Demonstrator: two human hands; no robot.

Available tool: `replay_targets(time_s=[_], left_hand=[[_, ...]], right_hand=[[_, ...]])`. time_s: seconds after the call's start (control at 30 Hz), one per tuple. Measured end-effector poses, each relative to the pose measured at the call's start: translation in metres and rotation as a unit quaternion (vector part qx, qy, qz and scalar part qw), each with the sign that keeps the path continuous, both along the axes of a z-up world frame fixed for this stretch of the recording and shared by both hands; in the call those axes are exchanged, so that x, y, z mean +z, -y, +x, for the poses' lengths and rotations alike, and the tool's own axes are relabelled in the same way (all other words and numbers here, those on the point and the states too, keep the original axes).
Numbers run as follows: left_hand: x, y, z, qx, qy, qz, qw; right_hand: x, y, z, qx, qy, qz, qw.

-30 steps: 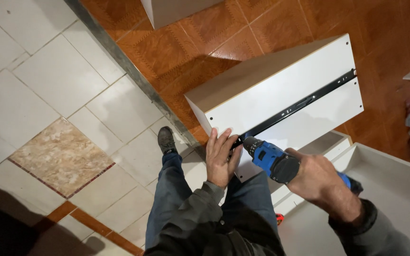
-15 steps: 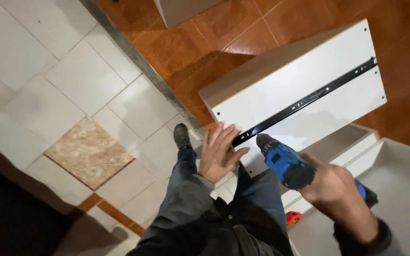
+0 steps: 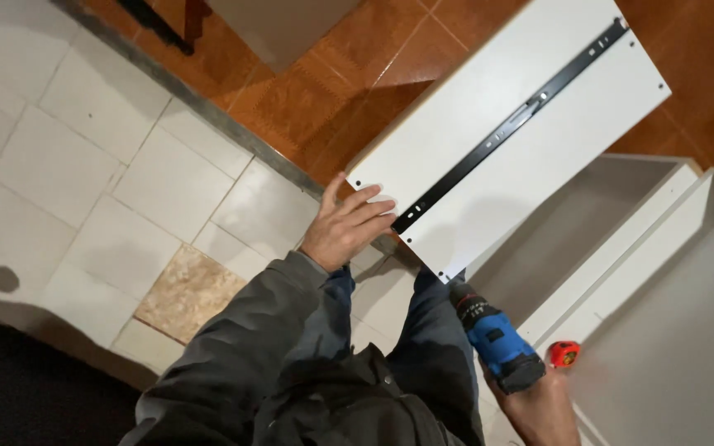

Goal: The person assembles white drawer boxes on a tiled floor. They position drawer fronts, align black metal drawer slides along the edges, measure with a tape measure, and drive screws using a cordless drill, working on several drawer pieces one after another.

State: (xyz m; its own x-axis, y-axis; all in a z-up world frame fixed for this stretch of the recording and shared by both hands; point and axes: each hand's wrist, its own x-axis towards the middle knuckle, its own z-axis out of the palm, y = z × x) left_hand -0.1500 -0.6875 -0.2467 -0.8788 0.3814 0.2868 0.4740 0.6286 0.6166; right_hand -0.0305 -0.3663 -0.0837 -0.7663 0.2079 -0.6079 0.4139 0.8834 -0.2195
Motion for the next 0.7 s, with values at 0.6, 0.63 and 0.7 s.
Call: replay_targets(time_s=[0.6,0.63,0.7], left_hand=[[0.02,0.004,-0.014,-0.053,-0.007,-0.051,0.997],[0.027,0.002,-0.017,-0.049,0.021,-0.028,0.998],[0.037,-0.008,-0.026,-0.052,0.042,-0.007,0.998]], right_hand=[[-0.082,-0.001,0.112,-0.073,0.001,-0.122,0.99],[-0.098,-0.006,0.125,-0.05,-0.021,-0.123,0.991],[-0.123,-0.016,0.149,-0.035,-0.05,-0.124,0.99]])
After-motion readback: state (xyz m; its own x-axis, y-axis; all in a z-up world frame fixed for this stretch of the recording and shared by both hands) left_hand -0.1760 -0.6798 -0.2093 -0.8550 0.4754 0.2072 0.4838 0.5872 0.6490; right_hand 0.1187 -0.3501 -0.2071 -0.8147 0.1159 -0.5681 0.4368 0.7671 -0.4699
